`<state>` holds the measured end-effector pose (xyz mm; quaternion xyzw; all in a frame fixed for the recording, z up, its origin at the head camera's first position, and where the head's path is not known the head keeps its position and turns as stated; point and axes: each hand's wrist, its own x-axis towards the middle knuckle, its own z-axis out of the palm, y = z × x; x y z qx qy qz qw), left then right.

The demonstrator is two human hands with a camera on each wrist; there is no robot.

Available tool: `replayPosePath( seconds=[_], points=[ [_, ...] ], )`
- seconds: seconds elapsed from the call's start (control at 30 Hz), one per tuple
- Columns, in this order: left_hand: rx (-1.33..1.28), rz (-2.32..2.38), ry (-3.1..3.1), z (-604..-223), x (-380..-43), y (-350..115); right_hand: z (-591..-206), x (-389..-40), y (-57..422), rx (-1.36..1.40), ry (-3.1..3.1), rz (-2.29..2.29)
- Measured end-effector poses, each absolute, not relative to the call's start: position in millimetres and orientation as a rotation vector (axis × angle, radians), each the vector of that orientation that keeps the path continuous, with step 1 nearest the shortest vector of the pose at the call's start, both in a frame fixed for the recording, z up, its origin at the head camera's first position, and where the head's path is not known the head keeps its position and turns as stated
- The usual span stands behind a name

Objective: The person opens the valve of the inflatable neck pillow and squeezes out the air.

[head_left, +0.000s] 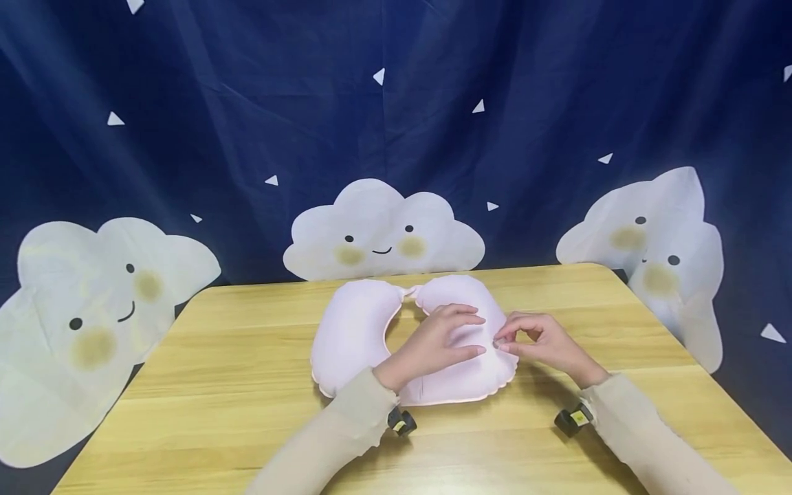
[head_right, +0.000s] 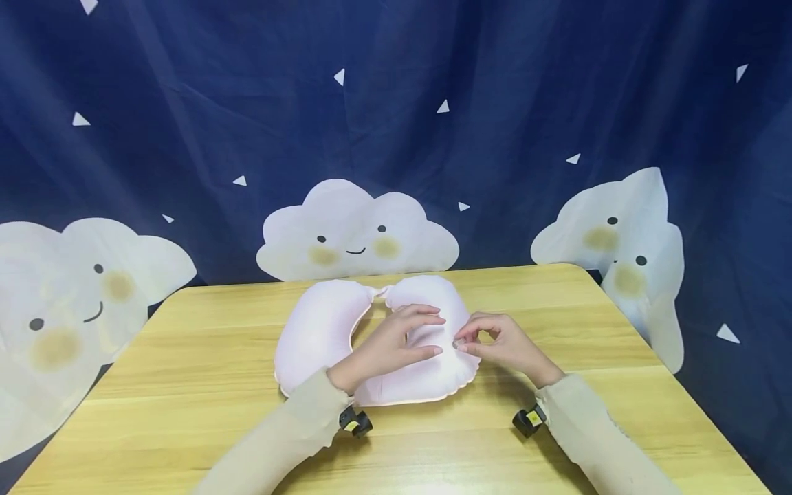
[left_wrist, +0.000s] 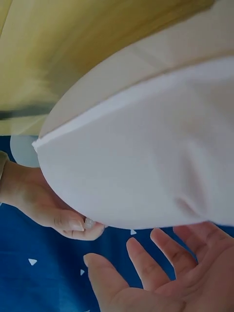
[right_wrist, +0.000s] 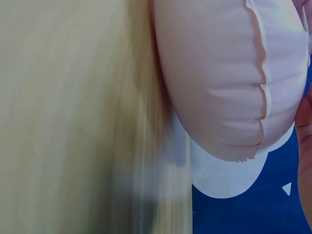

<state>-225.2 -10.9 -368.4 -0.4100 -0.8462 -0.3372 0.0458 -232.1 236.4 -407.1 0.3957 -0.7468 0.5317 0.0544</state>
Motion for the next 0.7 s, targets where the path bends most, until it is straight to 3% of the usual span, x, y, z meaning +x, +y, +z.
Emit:
replayPosePath(
  seconds=[0.27, 0.7],
  points=[
    [-1.208, -1.026, -2.615, -372, -225, -2, -411, -235, 233, 1.364, -2.083, 1.678],
    [-1.229, -1.045, -2.564, -380, -229, 3, -414, -236, 231, 1.315, -2.098, 1.678]
  ],
)
